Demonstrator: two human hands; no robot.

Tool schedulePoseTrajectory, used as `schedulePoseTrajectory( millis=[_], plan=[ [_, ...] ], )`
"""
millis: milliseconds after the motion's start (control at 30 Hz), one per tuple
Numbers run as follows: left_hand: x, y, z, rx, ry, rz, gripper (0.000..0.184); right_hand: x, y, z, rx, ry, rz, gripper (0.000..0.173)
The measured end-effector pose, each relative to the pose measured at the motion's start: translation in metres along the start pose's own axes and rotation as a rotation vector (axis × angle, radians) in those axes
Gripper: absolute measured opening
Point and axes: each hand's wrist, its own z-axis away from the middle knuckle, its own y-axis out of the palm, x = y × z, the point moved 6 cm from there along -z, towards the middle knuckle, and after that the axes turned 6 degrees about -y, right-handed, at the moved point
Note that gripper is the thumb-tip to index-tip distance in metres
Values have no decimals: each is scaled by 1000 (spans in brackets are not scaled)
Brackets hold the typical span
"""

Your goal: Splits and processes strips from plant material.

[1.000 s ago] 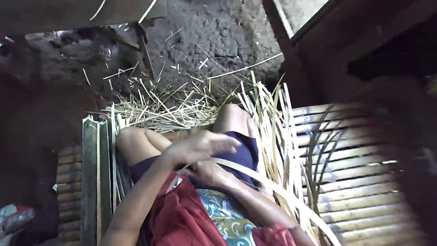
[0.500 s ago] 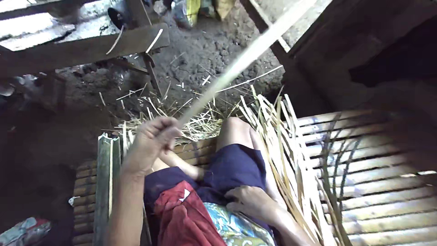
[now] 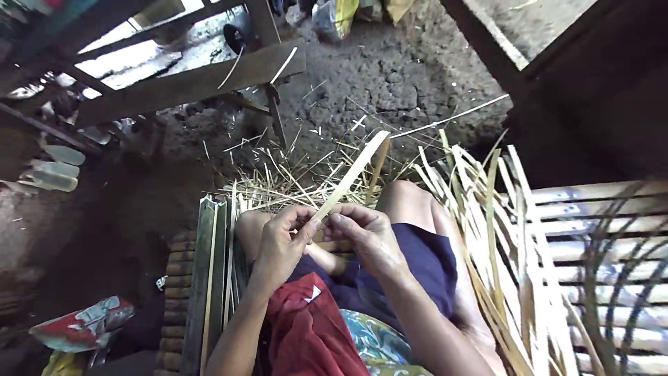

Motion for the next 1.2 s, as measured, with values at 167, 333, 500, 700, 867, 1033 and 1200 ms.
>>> schedulePoseTrajectory(
  millis=[167, 333, 500, 700, 867, 1033, 1200],
  plan=[
    [-12, -4, 1, -35, 47, -90, 12, 6, 8, -7, 20, 12, -59, 17],
    [-13, -2, 5, -60, 48, -81, 12, 9, 10, -10, 55, -27, -30, 16],
    [-7, 1, 8, -145, 121, -36, 11, 10, 11, -13, 86, -71, 28, 14],
    [-1, 2, 12, -199, 165, 27, 7, 12, 13, -11, 113, -175, 145, 12],
    [0, 14, 20, -347, 381, -55, 8, 13, 12, -9, 13, -234, 288, 14],
    [-1, 29, 23, -132, 283, -45, 17, -9, 0, -19, 90, -32, 130, 17],
    [27, 23, 24, 231, -34, -20, 30, -7, -9, -42, 211, 131, 91, 24]
  ],
)
